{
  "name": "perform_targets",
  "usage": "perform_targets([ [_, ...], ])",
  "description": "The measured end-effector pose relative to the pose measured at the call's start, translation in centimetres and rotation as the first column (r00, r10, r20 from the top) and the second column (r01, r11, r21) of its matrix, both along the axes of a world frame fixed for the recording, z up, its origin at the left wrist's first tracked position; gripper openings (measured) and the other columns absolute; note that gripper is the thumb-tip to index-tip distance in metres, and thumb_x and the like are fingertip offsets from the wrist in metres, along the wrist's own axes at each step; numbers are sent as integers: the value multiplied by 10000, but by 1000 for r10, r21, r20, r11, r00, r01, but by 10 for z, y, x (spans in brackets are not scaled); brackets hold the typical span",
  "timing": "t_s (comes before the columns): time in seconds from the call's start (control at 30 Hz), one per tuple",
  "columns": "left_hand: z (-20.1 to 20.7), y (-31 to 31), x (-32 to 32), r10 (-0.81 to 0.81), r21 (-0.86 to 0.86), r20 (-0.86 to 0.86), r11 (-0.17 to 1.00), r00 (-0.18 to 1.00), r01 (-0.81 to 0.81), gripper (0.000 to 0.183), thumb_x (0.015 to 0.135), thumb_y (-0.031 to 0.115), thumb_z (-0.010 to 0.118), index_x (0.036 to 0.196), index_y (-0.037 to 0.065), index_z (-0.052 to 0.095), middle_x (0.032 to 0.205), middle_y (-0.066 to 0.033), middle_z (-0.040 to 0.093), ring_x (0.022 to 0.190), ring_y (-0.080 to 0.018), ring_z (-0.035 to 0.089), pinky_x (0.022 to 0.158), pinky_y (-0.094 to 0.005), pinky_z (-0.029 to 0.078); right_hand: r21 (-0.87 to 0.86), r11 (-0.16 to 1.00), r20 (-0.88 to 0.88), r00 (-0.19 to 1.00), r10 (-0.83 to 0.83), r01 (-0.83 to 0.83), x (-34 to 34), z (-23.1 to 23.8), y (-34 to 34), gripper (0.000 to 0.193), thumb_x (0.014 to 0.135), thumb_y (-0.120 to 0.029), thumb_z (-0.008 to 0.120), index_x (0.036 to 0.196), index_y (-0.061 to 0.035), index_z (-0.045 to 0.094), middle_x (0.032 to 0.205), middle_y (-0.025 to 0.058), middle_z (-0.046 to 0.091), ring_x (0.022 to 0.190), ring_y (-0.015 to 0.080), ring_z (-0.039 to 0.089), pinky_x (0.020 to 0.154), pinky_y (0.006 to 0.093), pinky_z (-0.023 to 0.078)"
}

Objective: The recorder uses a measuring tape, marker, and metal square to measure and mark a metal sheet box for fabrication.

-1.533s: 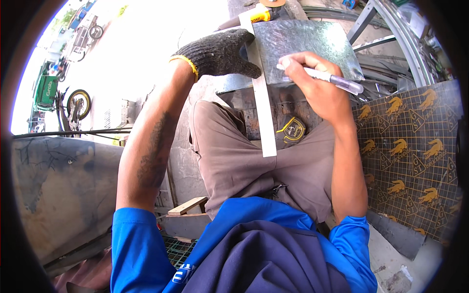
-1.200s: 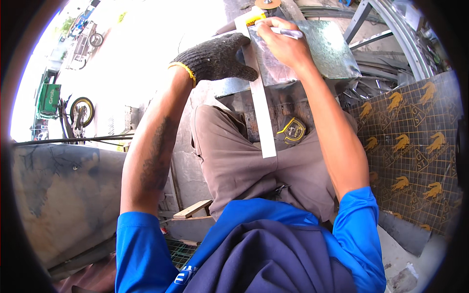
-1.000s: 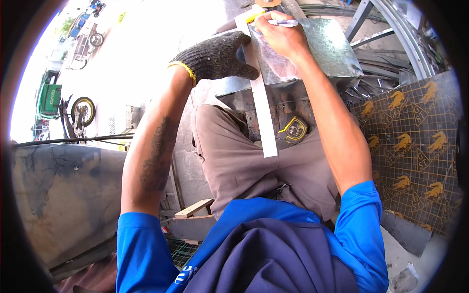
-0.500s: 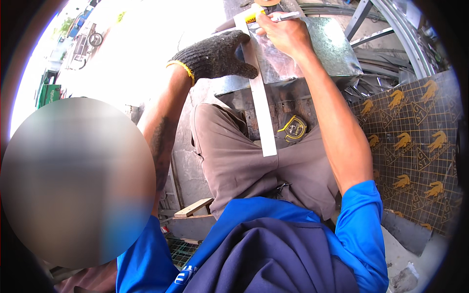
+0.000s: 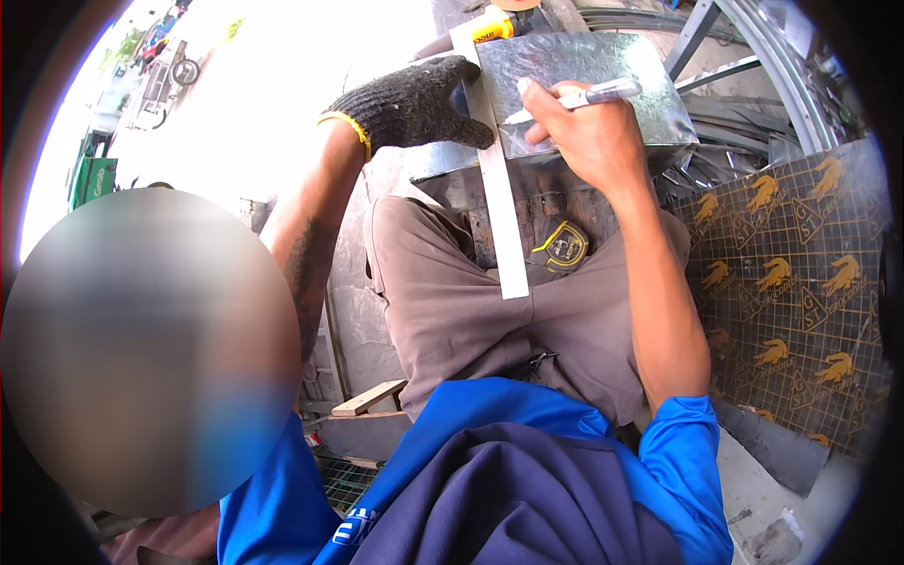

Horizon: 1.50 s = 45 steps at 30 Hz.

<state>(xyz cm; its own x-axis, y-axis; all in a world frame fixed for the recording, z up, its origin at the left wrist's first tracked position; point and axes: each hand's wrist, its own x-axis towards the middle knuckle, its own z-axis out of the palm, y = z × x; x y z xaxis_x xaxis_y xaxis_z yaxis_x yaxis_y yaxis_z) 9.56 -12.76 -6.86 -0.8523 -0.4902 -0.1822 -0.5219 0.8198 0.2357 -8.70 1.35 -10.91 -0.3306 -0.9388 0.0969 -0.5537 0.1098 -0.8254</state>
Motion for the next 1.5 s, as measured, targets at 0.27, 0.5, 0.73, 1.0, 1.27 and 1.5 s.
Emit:
perform_targets([
  [0.27,-3,1,6,45,-21,-14,999,999,-45,798,835,462,826,1419,9,526,1368,-244,599,1277,-366,588,1090,-426,461,-18,998,48,997,53,-52,5,15,37,372,980,-384,642,902,-47,780,653,75,723,613,194,711,638,319,540],
  [0.5,3,7,4,78,3,48,997,996,-79,848,810,511,828,1428,17,523,1388,-246,585,1305,-378,565,1104,-428,452,-517,856,-35,999,9,-25,61,-21,88,157,960,-140,723,1007,-23,630,947,138,662,849,280,706,720,381,572],
  [0.73,-30,5,17,41,19,-275,999,961,-37,796,852,458,809,1468,48,515,1397,-220,593,1314,-341,566,1122,-423,433,-267,964,125,991,46,-11,97,-37,102,349,878,-67,773,1066,-19,482,926,188,612,806,402,647,732,457,520],
  [1.0,-94,26,52,691,675,-716,721,101,-158,546,967,262,738,1395,-24,554,1285,-170,649,1192,-234,616,1033,-375,508,-330,940,318,948,29,83,50,-57,159,358,921,68,686,1095,-84,413,1020,94,620,731,54,567,602,207,479],
  [1.27,-140,83,60,873,859,-476,487,108,-158,601,1044,112,538,1585,5,300,1392,-197,559,1265,-233,573,1072,-363,493,-284,813,390,836,-386,508,-63,-59,184,336,918,7,724,1057,-88,433,993,87,599,739,78,562,608,254,489],
  [1.5,-302,32,108,496,285,-692,855,525,-433,549,994,-100,420,1538,-39,385,1544,-190,482,1409,-286,500,1200,-402,392,-374,693,275,788,-551,616,-179,-31,156,325,929,-84,740,1048,-97,438,919,58,616,607,72,539,485,231,441],
])
